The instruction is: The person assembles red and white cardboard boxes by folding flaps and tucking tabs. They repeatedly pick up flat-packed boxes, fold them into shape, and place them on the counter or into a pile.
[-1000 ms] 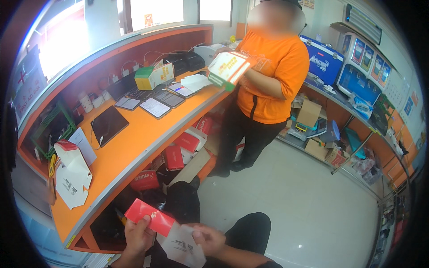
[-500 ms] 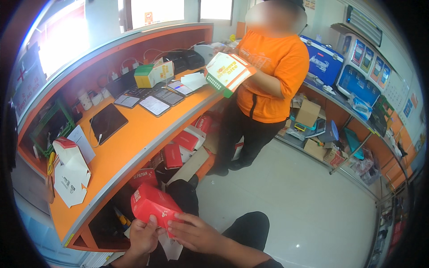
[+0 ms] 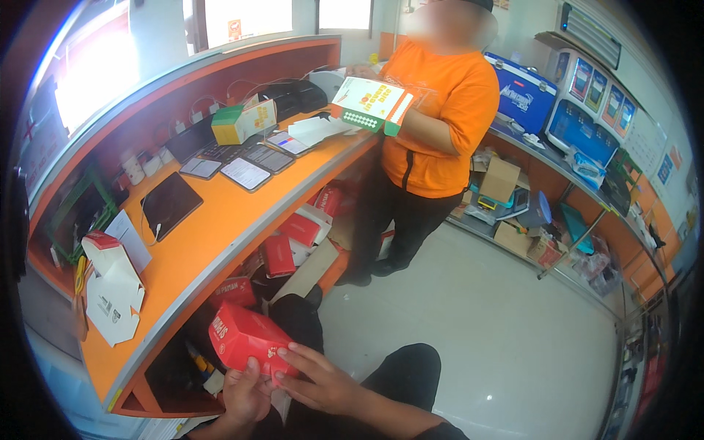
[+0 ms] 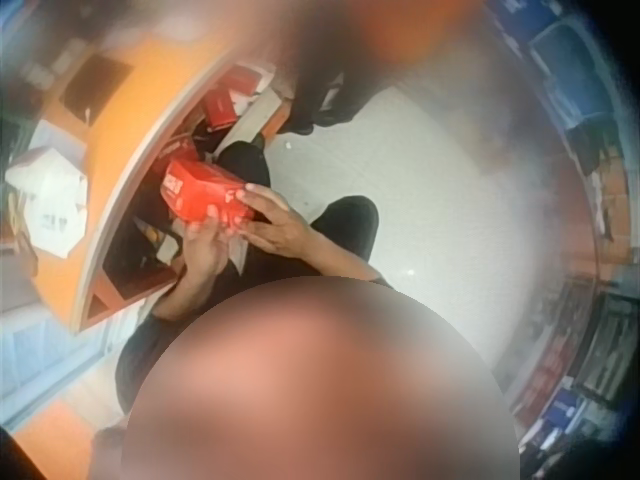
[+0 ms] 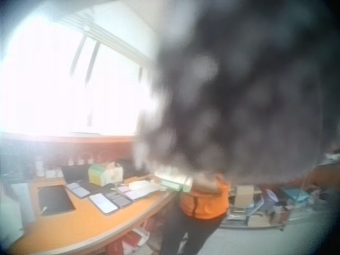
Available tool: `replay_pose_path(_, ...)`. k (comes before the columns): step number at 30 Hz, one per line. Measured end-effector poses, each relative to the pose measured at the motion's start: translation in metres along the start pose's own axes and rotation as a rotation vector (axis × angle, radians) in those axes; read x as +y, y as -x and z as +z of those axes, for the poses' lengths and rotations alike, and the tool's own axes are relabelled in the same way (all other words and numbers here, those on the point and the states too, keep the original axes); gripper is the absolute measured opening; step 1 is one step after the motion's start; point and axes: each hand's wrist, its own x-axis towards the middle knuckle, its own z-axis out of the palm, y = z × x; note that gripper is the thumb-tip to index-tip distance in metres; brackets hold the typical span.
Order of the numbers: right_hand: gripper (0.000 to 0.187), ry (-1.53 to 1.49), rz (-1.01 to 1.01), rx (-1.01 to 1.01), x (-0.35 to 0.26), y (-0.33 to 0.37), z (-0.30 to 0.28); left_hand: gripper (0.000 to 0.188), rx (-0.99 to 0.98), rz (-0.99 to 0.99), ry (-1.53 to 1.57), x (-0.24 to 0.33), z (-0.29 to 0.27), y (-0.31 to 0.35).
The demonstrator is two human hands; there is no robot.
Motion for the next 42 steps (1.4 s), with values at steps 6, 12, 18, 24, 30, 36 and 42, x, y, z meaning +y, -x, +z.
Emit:
replay_pose_path(6, 0.032, -0.002, 0.08, 0.107, 0.003, 0.005, 0.009, 0.027, -0.069, -0.051, -0.251, -0.001, -0.016, -0.003)
replay_pose_path(12, 0.024, -0.119, 0.216, 0.117, 0.013, 0.031, 0.015, 0.018, -0.233, 0.168, -0.899, 0.011, -0.02, -0.004)
replay_pose_path(18, 0.067, -1.056, 0.987, 0.549, 0.05, 0.053, 0.013, 0.035, -0.802, 0.224, -1.473, 0.053, -0.047, -0.022)
replay_pose_path(24, 0.082, -1.587, 1.066, 0.298, 0.09, 0.106, 0.004, 0.037, -1.083, -0.094, -1.624, 0.058, -0.062, -0.023)
replay_pose_path(30, 0.063, -1.499, 1.032, 0.187, 0.089, 0.136, 0.006, 0.036, -1.15, -0.288, -1.538, 0.066, -0.057, -0.023)
replay_pose_path(36, 0.093, -1.568, 0.855, -0.11, 0.077, 0.104, -0.01, 0.042, -1.239, -0.447, -1.563, 0.07, -0.049, -0.018)
replay_pose_path(42, 0.074, -1.216, 0.934, -0.193, 0.062, 0.085, -0.004, 0.049, -1.133, -0.414, -1.463, 0.064, -0.047, -0.011)
